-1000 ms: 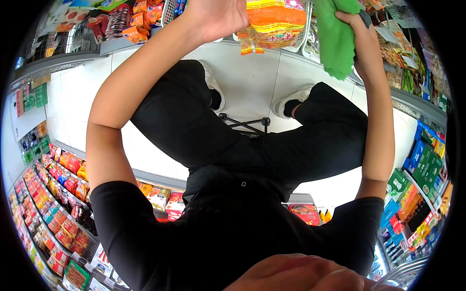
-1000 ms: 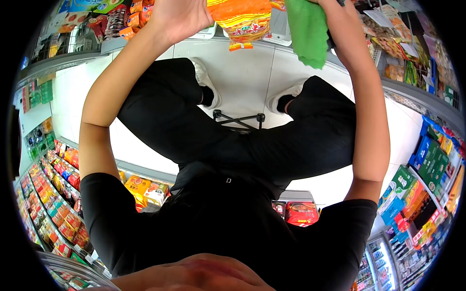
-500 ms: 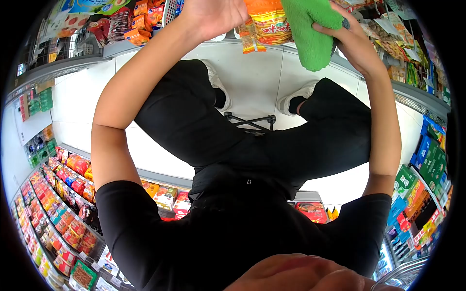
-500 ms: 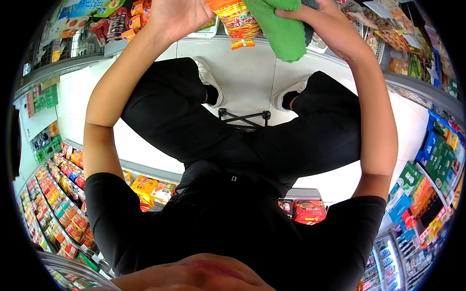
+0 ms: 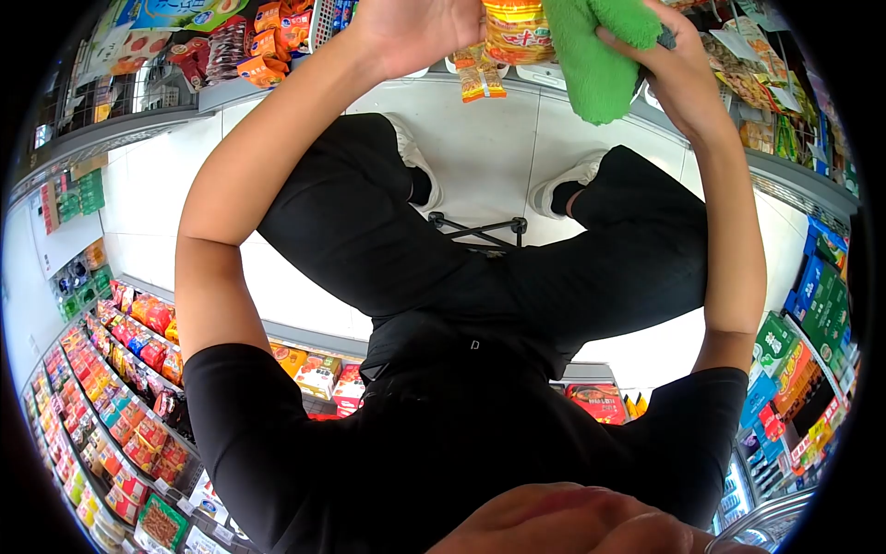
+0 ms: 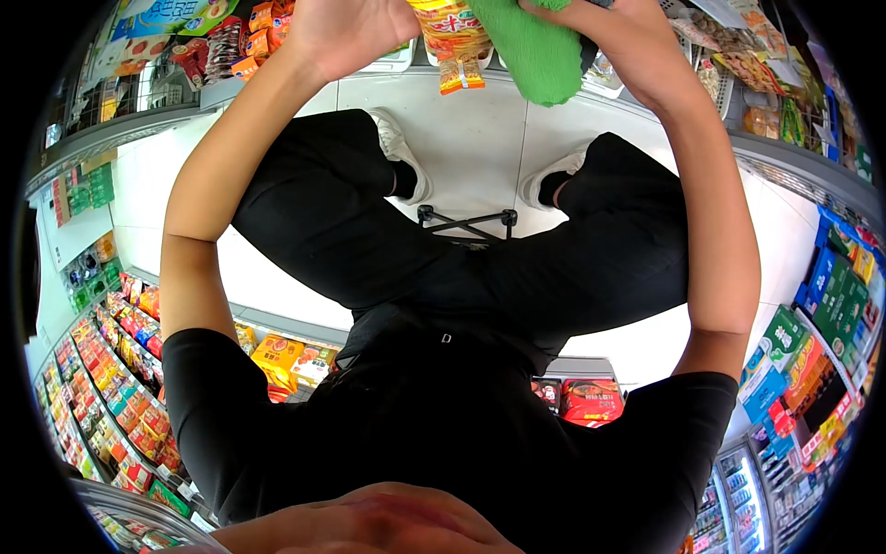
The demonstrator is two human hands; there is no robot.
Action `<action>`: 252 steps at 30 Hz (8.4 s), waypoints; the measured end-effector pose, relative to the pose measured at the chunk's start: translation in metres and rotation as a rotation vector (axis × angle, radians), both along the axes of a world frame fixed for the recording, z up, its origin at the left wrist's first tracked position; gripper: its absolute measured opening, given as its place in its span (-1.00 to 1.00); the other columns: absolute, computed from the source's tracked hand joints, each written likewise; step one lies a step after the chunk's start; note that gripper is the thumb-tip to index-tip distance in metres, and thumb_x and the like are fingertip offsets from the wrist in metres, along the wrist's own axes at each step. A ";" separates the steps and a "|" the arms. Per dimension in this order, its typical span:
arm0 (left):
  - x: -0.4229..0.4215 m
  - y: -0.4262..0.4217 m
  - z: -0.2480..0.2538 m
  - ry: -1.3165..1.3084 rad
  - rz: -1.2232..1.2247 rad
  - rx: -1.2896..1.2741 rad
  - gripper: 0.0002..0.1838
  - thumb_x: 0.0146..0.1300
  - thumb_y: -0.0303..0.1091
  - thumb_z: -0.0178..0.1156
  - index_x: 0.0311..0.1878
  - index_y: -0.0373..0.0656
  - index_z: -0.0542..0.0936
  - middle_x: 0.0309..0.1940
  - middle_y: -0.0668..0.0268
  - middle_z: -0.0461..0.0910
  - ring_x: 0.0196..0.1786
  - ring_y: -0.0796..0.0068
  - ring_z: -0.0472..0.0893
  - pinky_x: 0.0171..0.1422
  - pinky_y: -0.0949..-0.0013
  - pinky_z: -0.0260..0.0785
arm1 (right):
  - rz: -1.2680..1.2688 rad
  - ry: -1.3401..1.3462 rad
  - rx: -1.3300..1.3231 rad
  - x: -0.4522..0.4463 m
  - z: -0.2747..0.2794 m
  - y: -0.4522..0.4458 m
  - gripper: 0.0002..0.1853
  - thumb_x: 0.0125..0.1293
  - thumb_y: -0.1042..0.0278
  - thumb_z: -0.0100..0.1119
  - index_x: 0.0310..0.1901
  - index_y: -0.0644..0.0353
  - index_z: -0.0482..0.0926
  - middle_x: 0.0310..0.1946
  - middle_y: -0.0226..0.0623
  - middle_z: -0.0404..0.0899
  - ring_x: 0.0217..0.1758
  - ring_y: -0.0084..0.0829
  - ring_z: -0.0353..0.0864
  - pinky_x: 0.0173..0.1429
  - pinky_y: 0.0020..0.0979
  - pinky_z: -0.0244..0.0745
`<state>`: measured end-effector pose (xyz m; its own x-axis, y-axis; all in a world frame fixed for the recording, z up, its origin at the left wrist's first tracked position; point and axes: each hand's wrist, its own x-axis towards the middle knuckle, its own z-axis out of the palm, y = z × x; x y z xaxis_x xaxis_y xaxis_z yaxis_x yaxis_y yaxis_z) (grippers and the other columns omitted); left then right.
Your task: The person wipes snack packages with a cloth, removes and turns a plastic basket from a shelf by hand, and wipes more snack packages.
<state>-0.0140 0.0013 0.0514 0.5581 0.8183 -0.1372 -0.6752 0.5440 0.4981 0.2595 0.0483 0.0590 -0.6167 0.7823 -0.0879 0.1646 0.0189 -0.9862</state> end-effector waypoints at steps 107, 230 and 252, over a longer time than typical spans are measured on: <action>0.017 -0.012 -0.032 -0.048 0.036 -0.109 -0.52 0.63 -0.17 -0.13 0.46 -0.16 0.40 0.31 0.10 0.59 0.29 0.18 0.64 0.45 0.11 0.46 | 0.310 -0.232 1.008 -0.024 0.027 -0.023 -0.60 -0.07 0.52 0.46 -0.09 0.16 0.70 -0.19 -0.29 0.59 -0.11 -0.17 0.64 -0.07 -0.26 0.55; 0.002 -0.075 0.045 0.459 -0.098 0.828 -0.56 0.07 -0.23 0.43 -0.07 -0.39 0.73 -0.02 0.02 0.75 0.04 0.10 0.74 0.20 0.26 0.47 | 0.192 -0.378 0.470 0.041 -0.149 0.073 -0.67 0.40 0.30 0.27 0.13 0.22 0.65 -0.08 -0.05 0.73 -0.02 -0.08 0.71 0.13 -0.19 0.57; 0.040 -0.063 -0.096 1.071 -1.006 0.529 -0.20 0.39 0.31 0.17 0.27 -0.34 0.57 0.15 0.06 0.62 0.20 0.23 0.57 0.30 0.23 0.39 | 0.186 -0.434 1.001 0.037 -0.034 0.047 -0.57 0.36 0.35 0.25 0.26 0.11 0.63 0.17 -0.15 0.70 0.18 -0.07 0.70 0.26 -0.22 0.58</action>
